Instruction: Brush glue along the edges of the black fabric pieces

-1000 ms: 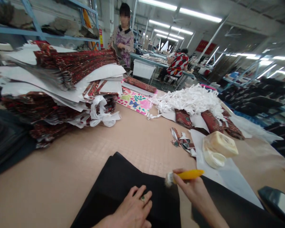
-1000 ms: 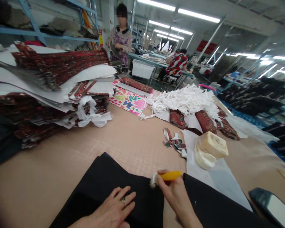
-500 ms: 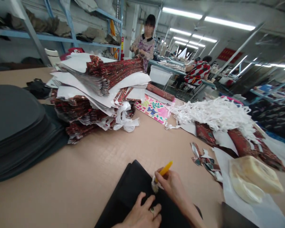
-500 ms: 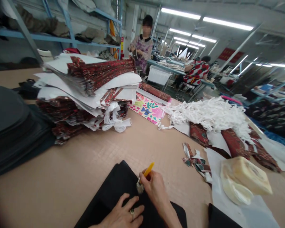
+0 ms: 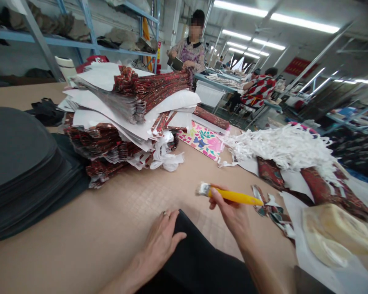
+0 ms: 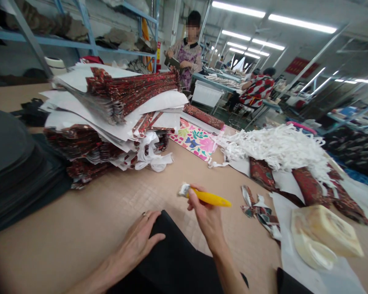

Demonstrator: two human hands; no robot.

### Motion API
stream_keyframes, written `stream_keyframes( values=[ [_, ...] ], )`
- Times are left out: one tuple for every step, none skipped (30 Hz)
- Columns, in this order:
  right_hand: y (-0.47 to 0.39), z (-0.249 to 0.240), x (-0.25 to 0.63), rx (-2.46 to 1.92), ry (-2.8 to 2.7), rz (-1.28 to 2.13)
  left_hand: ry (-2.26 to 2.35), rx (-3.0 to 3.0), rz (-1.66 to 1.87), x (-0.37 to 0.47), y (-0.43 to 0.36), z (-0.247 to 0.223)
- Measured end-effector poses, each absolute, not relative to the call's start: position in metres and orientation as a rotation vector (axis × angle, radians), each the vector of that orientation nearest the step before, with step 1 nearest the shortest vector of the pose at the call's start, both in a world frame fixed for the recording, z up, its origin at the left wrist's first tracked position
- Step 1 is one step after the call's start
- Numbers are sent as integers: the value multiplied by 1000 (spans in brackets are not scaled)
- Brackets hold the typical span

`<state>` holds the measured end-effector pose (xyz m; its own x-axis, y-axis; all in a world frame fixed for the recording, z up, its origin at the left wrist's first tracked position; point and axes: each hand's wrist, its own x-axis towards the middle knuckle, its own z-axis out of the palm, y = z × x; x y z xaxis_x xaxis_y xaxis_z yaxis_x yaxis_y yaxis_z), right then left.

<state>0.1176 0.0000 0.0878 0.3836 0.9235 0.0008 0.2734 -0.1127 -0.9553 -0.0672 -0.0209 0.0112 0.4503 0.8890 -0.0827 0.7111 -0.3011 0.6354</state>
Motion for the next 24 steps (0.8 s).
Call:
stream_keyframes(
  values=[
    [-15, 90, 130, -1658, -1082, 760, 1346, 2065, 385, -69, -13, 10],
    [-31, 90, 141, -1695, -1084, 724, 1342, 2047, 403, -69, -8, 8],
    [-47, 87, 151, -1718, -1083, 697, 1335, 2037, 425, -69, -4, 6],
    [-63, 81, 159, -1726, -1075, 680, 1337, 2031, 449, -67, -2, 6],
    [-78, 73, 166, -1716, -1061, 680, 1343, 2027, 468, -66, -1, 6],
    [-91, 64, 171, -1698, -1055, 682, 1342, 2032, 476, -64, 0, 7],
    [-102, 54, 175, -1690, -1063, 675, 1334, 2044, 478, -63, -1, 9],
    [-111, 44, 176, -1699, -1092, 656, 1318, 2055, 491, -62, -2, 12],
    [-117, 36, 176, -1729, -1135, 619, 1296, 2060, 514, -62, -3, 14],
    [-121, 30, 174, -1772, -1188, 571, 1270, 2059, 555, -63, -4, 17],
    [-122, 27, 170, -1810, -1249, 520, 1238, 2052, 609, -63, -5, 21],
    [-120, 25, 166, -1827, -1321, 483, 1192, 2036, 666, -64, -6, 25],
    [-117, 27, 161, -1819, -1406, 476, 1133, 2006, 713, -65, -8, 29],
    [-112, 30, 156, -1789, -1500, 494, 1068, 1961, 735, -67, -9, 33],
    [-107, 36, 153, -1756, -1597, 537, 1000, 1899, 731, -68, -11, 39],
    [-103, 42, 152, -1726, -1691, 604, 935, 1821, 702, -70, -13, 44],
    [-101, 48, 154, -1708, -1770, 684, 880, 1734, 658, -72, -16, 50],
    [-102, 53, 158, -1708, -1824, 757, 838, 1642, 611, -75, -18, 55],
    [-108, 56, 166, -1728, -1853, 801, 807, 1550, 568, -78, -20, 60],
    [-118, 58, 175, -1758, -1861, 802, 780, 1465, 530, -82, -22, 63],
    [-133, 59, 185, -1797, -1848, 764, 756, 1394, 497, -86, -24, 66],
    [-151, 58, 196, -1842, -1814, 682, 736, 1339, 471, -91, -27, 69],
    [-171, 56, 205, -1878, -1743, 552, 716, 1304, 449, -97, -30, 71],
    [-191, 54, 213, -1929, -1658, 463, 692, 1289, 425, -103, -34, 73]
  ],
)
